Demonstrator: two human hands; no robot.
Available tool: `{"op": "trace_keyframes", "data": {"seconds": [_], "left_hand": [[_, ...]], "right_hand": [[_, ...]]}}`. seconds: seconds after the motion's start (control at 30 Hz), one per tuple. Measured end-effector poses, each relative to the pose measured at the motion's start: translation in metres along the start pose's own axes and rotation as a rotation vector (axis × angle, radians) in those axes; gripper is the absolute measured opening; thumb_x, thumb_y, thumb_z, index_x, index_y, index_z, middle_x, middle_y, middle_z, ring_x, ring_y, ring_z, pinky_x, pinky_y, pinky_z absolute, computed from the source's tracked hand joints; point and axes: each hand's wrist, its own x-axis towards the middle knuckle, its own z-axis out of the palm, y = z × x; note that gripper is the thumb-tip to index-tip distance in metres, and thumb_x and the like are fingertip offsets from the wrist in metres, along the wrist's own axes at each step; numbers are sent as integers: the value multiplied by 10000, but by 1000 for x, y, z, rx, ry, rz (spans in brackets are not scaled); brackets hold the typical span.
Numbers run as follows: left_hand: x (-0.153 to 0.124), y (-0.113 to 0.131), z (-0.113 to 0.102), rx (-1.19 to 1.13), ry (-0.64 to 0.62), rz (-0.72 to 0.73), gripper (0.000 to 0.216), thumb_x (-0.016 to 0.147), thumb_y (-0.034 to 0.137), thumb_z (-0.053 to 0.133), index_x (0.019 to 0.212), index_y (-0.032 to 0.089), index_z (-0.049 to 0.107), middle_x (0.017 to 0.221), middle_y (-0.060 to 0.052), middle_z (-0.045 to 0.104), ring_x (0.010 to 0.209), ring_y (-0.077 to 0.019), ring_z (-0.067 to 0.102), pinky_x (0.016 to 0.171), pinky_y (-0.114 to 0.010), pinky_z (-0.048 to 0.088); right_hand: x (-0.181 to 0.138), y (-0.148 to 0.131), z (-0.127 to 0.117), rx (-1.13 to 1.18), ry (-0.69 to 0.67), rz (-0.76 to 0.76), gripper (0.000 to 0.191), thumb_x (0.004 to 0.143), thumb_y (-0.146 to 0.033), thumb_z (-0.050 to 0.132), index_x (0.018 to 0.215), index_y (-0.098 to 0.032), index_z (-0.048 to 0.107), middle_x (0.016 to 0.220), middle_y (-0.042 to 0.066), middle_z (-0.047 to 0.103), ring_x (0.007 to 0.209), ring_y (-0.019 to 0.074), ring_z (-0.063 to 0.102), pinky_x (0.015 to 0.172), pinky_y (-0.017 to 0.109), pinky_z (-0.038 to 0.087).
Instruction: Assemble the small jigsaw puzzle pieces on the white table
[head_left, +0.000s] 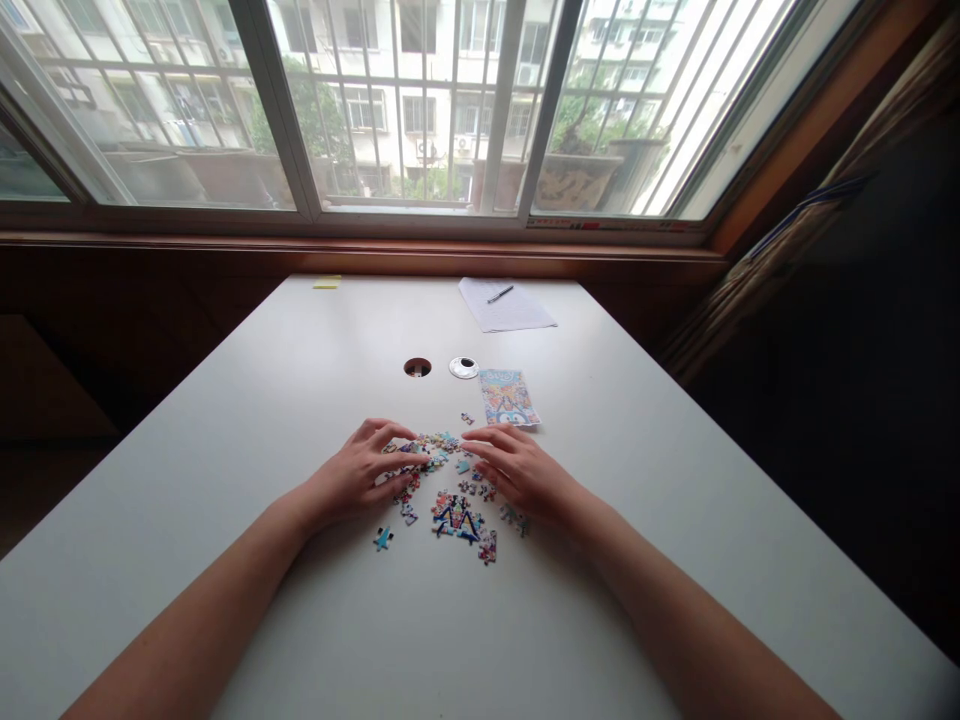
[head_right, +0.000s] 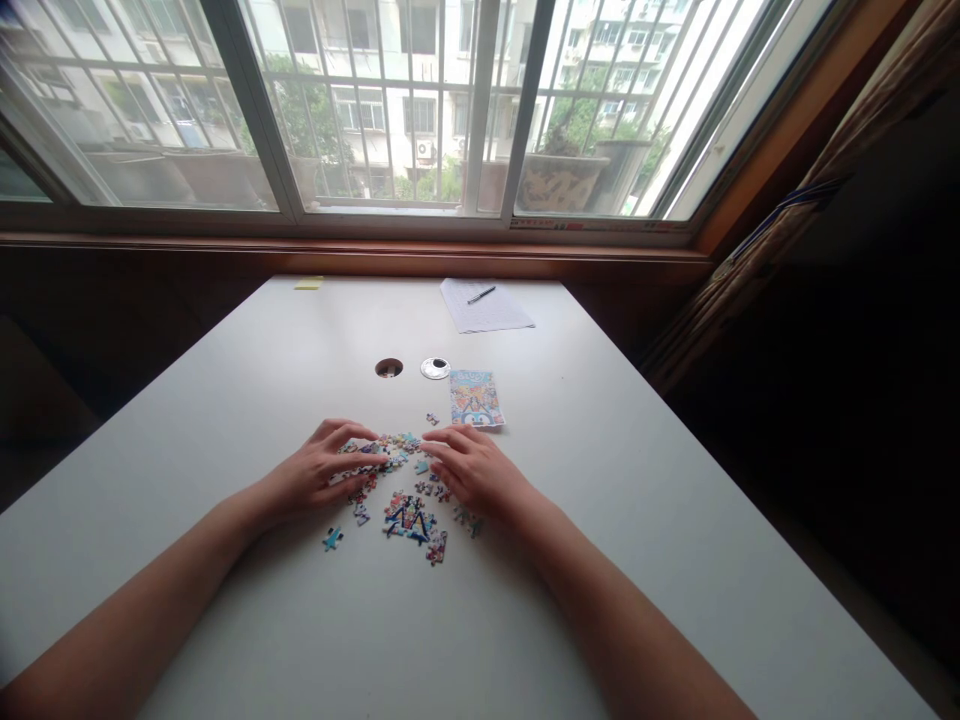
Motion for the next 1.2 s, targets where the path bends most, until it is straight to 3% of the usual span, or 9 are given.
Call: {"op": "trace_keyframes", "data": {"seconds": [0.2, 0.43, 0.73, 1.03, 1.2], "left_hand": [[2, 4, -1, -3, 0, 25, 390, 943, 301, 628, 1314, 420, 619, 1358, -43, 546, 1238, -287, 437, 1079, -500, 426], [3, 4, 2, -2, 42, 53, 328, 942, 247, 617, 1237, 382, 665, 1286, -36, 596, 1217, -264, 457, 1046, -448, 454], [10, 14, 11, 84, 96, 3, 206, 957, 312, 607, 1145, 304, 691, 1204, -50, 649, 1195, -276, 481, 1015, -460, 461], [14, 25, 11, 123, 102, 42, 175, 963, 218, 567, 1069, 273, 695, 1135, -47, 681, 1135, -258, 533, 975, -448, 481], [12, 22, 7, 34, 194, 4, 124, 971, 237, 575, 999, 250, 696, 1041, -44, 701, 1073, -237, 561, 945, -408, 488]], "right_hand": [[1, -5, 6, -35, -91, -52, 389, 1037, -324, 465, 1415, -261, 532, 1430, 60, 572, 1374, 279, 442, 1121, 514, 415], [2, -5, 0, -13, -44, -61, 350, 1017, -305, 500, 1353, -240, 577, 1283, 85, 660, 1270, 269, 527, 1072, 496, 466], [7, -14, 2, -39, -47, -81, 330, 1008, -289, 517, 1320, -226, 603, 1280, 99, 655, 1263, 284, 520, 1065, 503, 467], [6, -19, 1, -39, -82, -89, 352, 961, -291, 586, 1309, -244, 608, 1299, 96, 638, 1264, 282, 510, 1062, 491, 462], [4, -14, 1, -13, -55, -85, 346, 979, -312, 566, 1319, -251, 600, 1272, 100, 643, 1232, 273, 530, 1043, 482, 474]]}}
